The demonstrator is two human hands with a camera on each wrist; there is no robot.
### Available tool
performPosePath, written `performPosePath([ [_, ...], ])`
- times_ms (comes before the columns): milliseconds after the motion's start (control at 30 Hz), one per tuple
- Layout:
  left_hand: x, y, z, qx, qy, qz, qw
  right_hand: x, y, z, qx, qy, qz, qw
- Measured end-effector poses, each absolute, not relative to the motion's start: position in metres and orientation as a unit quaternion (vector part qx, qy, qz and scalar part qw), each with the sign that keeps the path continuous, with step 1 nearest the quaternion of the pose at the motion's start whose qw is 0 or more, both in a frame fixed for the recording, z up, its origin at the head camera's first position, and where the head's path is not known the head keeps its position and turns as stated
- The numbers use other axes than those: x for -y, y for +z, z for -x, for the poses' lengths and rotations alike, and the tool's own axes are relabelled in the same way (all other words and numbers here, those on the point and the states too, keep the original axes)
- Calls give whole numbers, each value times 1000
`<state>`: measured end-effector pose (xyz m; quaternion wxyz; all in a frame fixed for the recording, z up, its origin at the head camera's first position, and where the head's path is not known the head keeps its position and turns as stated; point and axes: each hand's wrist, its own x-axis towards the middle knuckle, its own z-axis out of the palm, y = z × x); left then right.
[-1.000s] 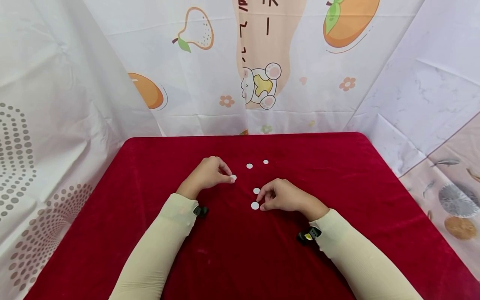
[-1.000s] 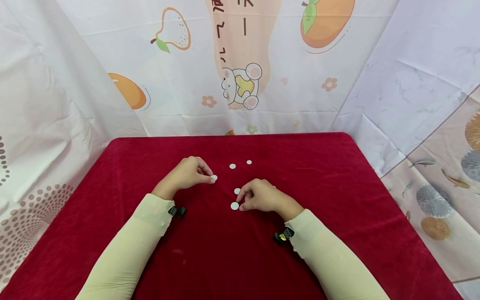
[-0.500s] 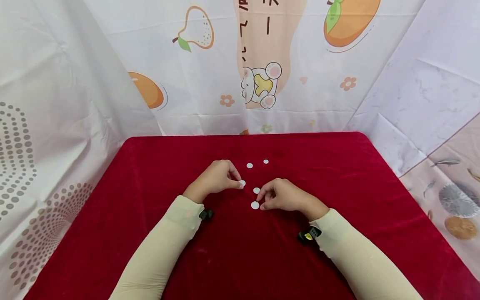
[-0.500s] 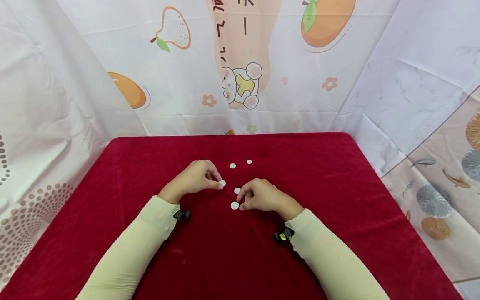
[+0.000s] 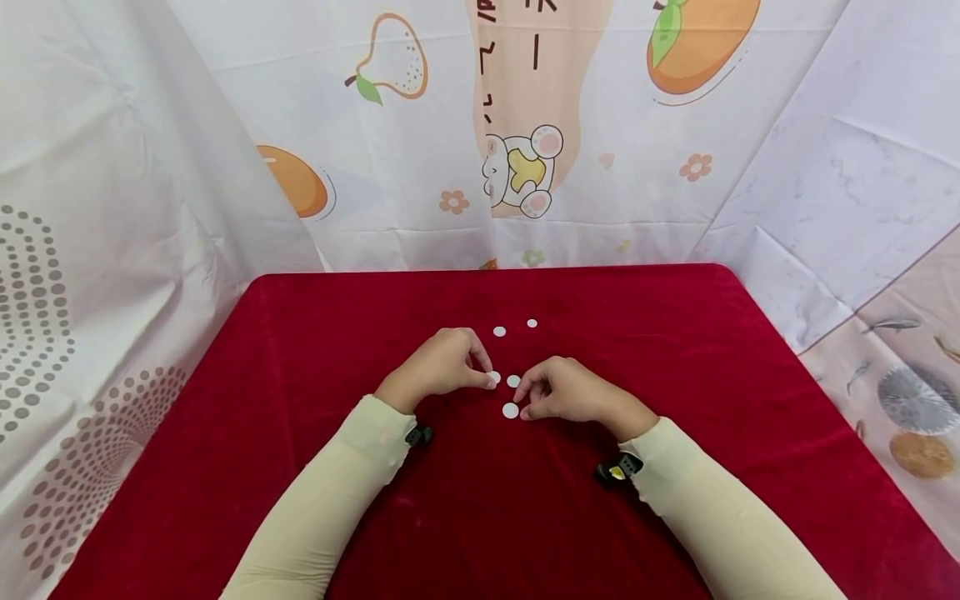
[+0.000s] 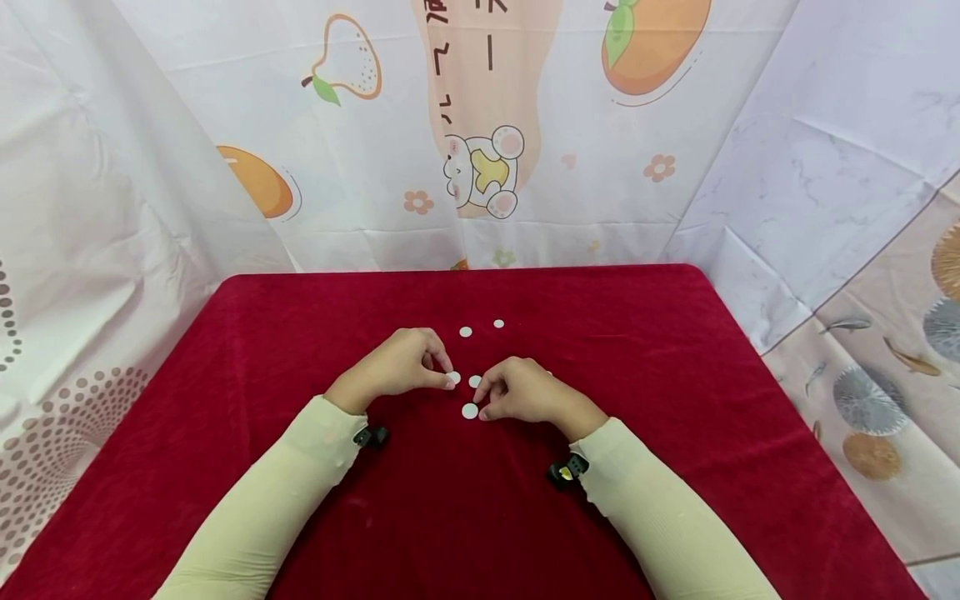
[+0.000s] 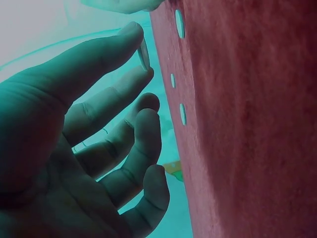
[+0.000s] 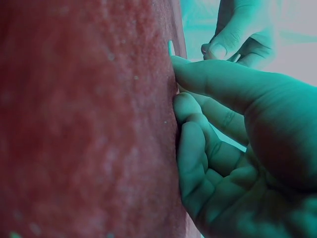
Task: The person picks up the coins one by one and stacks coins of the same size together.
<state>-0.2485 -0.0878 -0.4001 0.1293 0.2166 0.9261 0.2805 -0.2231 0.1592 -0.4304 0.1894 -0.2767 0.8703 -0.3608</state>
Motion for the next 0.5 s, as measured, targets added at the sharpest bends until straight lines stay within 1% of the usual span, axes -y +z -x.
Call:
performPosePath([
  [500, 80, -401, 243, -920, 267, -249, 143, -159, -432, 224, -870, -361, 280, 184],
])
